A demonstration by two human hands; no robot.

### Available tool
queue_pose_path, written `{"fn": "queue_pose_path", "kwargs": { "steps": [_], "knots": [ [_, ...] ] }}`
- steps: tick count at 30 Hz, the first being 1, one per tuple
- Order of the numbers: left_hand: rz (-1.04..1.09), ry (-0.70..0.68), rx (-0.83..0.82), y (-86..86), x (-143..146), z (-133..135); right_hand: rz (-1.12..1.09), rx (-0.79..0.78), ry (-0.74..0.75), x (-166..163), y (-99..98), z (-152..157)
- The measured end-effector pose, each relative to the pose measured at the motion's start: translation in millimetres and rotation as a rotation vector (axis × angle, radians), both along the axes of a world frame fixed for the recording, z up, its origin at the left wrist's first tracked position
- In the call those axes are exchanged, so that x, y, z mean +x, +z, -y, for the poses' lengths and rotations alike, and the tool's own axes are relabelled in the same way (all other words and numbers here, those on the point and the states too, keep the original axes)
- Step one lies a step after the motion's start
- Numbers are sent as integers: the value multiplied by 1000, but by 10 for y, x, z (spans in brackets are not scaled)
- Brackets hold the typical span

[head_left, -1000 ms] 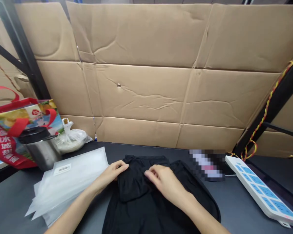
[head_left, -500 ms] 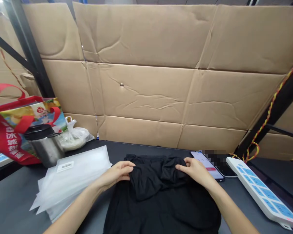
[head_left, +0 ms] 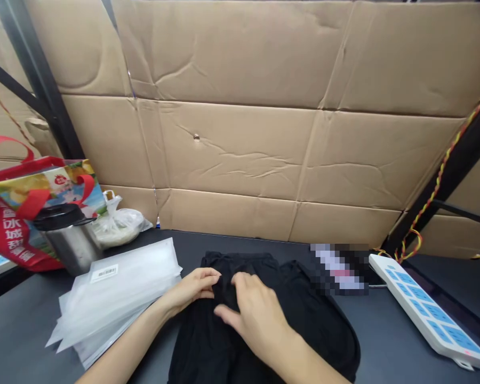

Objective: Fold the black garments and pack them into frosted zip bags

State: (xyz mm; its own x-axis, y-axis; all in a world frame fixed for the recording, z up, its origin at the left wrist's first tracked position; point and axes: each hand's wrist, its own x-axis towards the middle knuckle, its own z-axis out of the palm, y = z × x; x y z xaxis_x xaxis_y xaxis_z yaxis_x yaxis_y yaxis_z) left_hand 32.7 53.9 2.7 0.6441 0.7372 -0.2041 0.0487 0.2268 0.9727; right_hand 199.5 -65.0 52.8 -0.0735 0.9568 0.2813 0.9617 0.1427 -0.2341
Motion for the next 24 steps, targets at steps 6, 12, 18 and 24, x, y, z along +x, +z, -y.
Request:
{"fn": "queue_pose_path", "kwargs": {
  "steps": [6, 12, 18, 24],
  "knots": [
    [2, -27, 25, 19, 4, 12, -136, -61, 389, 365, -209, 23],
    [-26, -6, 66, 23, 20, 22, -99, -49, 393, 374, -536, -124],
    [-63, -4, 121, 79, 55, 54, -63, 67, 348, 422, -547, -91],
    [-590, 169, 909, 501, -672, -105, 45, 84, 367, 558, -549, -41]
  ]
}}
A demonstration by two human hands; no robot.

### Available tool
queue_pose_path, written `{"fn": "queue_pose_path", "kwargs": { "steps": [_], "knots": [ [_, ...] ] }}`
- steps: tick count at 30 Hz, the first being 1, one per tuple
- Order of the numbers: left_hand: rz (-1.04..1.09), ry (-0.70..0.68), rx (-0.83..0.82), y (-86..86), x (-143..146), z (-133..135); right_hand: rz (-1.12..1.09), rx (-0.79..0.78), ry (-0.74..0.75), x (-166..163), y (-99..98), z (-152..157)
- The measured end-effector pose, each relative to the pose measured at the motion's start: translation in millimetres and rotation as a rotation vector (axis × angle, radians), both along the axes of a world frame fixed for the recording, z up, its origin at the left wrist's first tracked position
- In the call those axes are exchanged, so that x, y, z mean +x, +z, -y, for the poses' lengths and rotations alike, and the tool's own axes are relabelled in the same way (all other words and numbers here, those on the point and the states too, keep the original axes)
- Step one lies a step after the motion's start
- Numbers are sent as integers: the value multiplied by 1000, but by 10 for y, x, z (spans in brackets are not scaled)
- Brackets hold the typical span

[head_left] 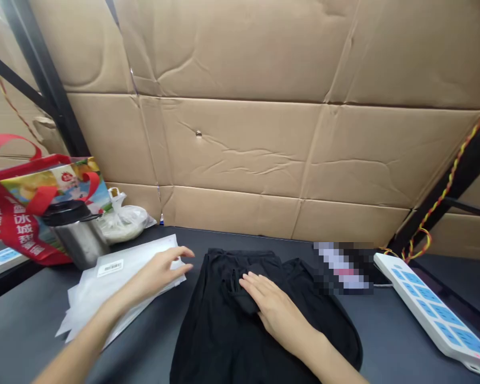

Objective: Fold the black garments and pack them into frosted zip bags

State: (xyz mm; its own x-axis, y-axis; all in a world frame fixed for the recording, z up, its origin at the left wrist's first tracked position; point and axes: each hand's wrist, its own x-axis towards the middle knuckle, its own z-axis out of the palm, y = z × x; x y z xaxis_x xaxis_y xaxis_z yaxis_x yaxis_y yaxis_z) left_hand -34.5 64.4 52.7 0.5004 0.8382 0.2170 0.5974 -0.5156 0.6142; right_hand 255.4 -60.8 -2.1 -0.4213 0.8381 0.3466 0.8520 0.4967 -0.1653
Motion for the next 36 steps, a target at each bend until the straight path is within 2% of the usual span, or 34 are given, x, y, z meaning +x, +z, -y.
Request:
{"fn": "queue_pose_path", "kwargs": {
  "steps": [2, 5, 7, 9, 12, 14, 16, 19, 21, 23, 26, 28, 30, 32, 36],
  "knots": [
    [-249, 59, 81, 69, -403, -61, -18, -28, 5, 3, -20, 7],
    [-350, 123, 64, 36, -868, -106, -71, -61, 13, -7, -34, 14],
    [-362, 140, 56, -7, -1006, -107, -113, -84, 7, -13, -43, 14],
    [-356, 140, 53, -3, -989, -92, -163, -103, -3, -17, -57, 8],
    [-262, 171, 115, 106, -689, -9, -306, -137, -9, -11, -57, -7],
    [-179, 177, 185, 179, -332, 107, -505, -136, -37, 20, -8, -15],
    [-114, 93, 226, 182, 99, 262, -757, -77, -136, 86, 86, -14],
    [-51, -134, 178, 16, 728, 492, -1031, 92, -355, 223, 261, 17],
    [-30, -253, 80, -152, 1036, 588, -1067, 198, -424, 294, 347, 59],
    [-23, -332, 2, -301, 1219, 614, -994, 274, -380, 318, 378, 112],
    [24, -397, -99, -429, 1292, 536, -733, 317, -161, 278, 312, 184],
    [116, -415, -182, -461, 1263, 442, -474, 262, 31, 236, 222, 214],
    [193, -425, -259, -474, 1220, 353, -241, 151, 161, 208, 134, 231],
    [200, -420, -295, -476, 1189, 291, -117, 20, 189, 203, 79, 243],
    [202, -367, -312, -410, 1171, 269, -93, -136, 137, 231, 98, 263]
  ]
}}
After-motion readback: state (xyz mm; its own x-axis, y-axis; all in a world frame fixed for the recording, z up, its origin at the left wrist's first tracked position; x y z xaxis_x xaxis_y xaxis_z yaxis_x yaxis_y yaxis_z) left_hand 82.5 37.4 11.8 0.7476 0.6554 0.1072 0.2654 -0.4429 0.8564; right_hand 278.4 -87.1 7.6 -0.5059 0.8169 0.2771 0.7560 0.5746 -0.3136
